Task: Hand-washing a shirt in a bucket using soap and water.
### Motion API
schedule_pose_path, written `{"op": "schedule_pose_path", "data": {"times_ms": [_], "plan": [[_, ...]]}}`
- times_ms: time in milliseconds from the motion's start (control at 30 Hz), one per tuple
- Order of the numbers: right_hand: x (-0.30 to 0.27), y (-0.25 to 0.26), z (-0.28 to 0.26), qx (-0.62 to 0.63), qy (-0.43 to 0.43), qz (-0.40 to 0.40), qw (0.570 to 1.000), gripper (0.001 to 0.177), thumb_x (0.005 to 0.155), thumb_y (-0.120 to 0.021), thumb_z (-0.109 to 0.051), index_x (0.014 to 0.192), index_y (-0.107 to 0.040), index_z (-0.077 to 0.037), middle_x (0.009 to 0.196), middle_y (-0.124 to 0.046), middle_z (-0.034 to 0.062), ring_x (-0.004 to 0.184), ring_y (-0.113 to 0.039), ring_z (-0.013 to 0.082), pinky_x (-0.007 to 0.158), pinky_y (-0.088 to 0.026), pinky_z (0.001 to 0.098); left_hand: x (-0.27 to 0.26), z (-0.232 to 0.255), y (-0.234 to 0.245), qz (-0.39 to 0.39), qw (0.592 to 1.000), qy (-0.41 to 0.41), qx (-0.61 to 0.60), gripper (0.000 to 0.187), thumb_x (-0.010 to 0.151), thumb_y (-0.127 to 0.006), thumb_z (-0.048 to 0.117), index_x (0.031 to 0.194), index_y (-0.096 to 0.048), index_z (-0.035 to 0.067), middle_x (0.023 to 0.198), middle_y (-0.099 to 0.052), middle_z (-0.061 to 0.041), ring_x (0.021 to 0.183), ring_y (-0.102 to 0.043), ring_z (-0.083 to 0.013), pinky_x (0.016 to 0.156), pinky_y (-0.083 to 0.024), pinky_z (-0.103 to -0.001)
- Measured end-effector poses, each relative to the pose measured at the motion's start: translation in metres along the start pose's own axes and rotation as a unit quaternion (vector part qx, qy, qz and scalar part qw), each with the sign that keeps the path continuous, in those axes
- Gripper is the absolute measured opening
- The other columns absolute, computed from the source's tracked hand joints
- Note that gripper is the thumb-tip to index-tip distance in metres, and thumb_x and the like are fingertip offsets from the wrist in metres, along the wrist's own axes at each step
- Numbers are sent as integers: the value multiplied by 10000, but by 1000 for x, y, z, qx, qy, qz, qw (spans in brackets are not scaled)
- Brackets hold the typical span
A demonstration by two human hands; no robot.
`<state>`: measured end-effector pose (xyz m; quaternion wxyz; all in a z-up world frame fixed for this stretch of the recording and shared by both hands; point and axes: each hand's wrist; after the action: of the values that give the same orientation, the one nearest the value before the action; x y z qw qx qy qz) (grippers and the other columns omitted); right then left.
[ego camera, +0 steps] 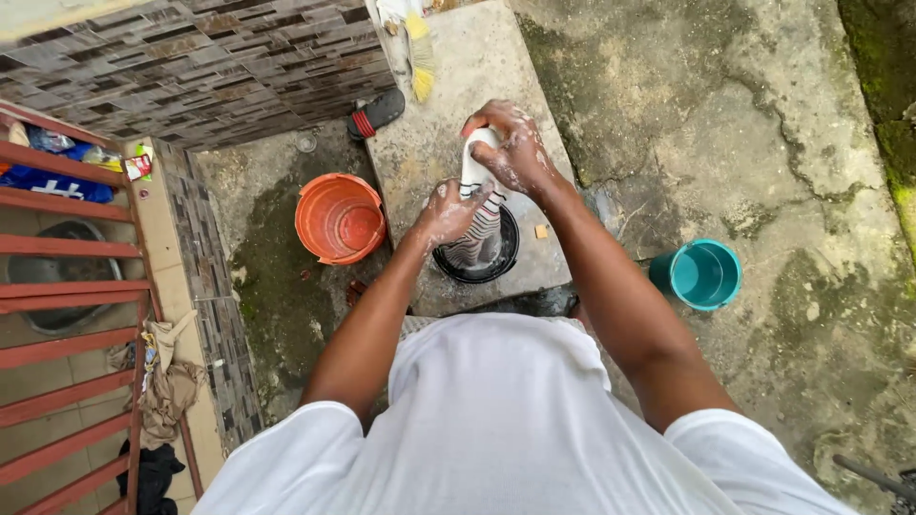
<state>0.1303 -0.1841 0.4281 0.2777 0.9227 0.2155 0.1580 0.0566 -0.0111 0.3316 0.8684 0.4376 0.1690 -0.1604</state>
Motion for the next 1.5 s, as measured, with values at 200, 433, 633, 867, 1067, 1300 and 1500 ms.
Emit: {"op": "schedule_pose_path", "data": {"times_ms": [200, 433, 633, 867, 1067, 1300, 1500], "plan": [[-75, -41, 59, 6, -199, 309, 930, 310, 1044, -636, -373, 1038, -641, -63, 1052, -632, 123, 991, -619, 222, 872, -524, 389, -21, 19, 12, 37, 920, -65, -384, 582, 1115, -498, 474, 1258, -678, -61, 1100, -720, -168, 940, -615, -213, 869, -530, -369], [-93, -58, 78, 316, -274, 11, 908, 373, 918, -632, -105, 1288, -601, -67, 1187, -716, 109, 1093, -667, 212, 953, -532, 360, -30, 35, 26, 47, 793, -45, -606, 493, 1036, -565, 433, 1321, -572, 31, 1192, -687, -53, 1084, -640, -156, 962, -504, -350], [-82, 1, 11, 194, -223, -26, 955, 381, 924, -708, -210, 1266, -668, -46, 1155, -752, 133, 1041, -705, 219, 921, -570, 382, -38, 8, 36, 151, 807, 1, -570, 552, 1031, -555, 459, 1299, -603, -21, 1197, -679, -88, 1096, -643, -188, 951, -522, -377], [-78, 16, 7, 404, -159, 147, 889, 329, 922, -782, -288, 1090, -678, -26, 1011, -734, 99, 946, -715, 198, 872, -632, 350, -71, 19, 37, 178, 820, -46, -542, 649, 1016, -564, 520, 1303, -616, -59, 1222, -676, -154, 1090, -614, -223, 962, -499, -381], [-87, 31, 4, -37, -120, -91, 988, 310, 872, -784, -301, 1072, -738, -68, 1032, -659, 144, 953, -615, 281, 815, -541, 425, -68, 19, 45, 187, 819, 8, -542, 776, 964, -533, 628, 1360, -555, -39, 1271, -664, -151, 1149, -615, -225, 996, -486, -368], [-92, 6, 30, 220, -160, 11, 962, 473, 1052, -542, -458, 1175, -701, -30, 1216, -688, 185, 1146, -608, 258, 1038, -464, 421, -69, 30, 56, 172, 796, -6, -581, 933, 943, -514, 684, 1510, -332, -35, 1497, -438, -170, 1387, -414, -234, 1134, -315, -376], [-90, -6, 16, 255, -279, -59, 924, 463, 1023, -467, -471, 1286, -650, -137, 1298, -695, 154, 1235, -616, 282, 1084, -476, 437, -66, 25, 68, 173, 850, 59, -494, 994, 927, -454, 738, 1478, -377, -85, 1474, -495, -258, 1346, -483, -308, 1145, -334, -397]]}}
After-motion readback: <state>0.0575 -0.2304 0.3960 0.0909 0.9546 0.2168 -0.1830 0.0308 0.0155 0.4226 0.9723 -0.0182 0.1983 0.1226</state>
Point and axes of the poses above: each hand's wrist, its own x-axis towards the middle knuckle, its own y-axis out of the back of the hand, z = x × y
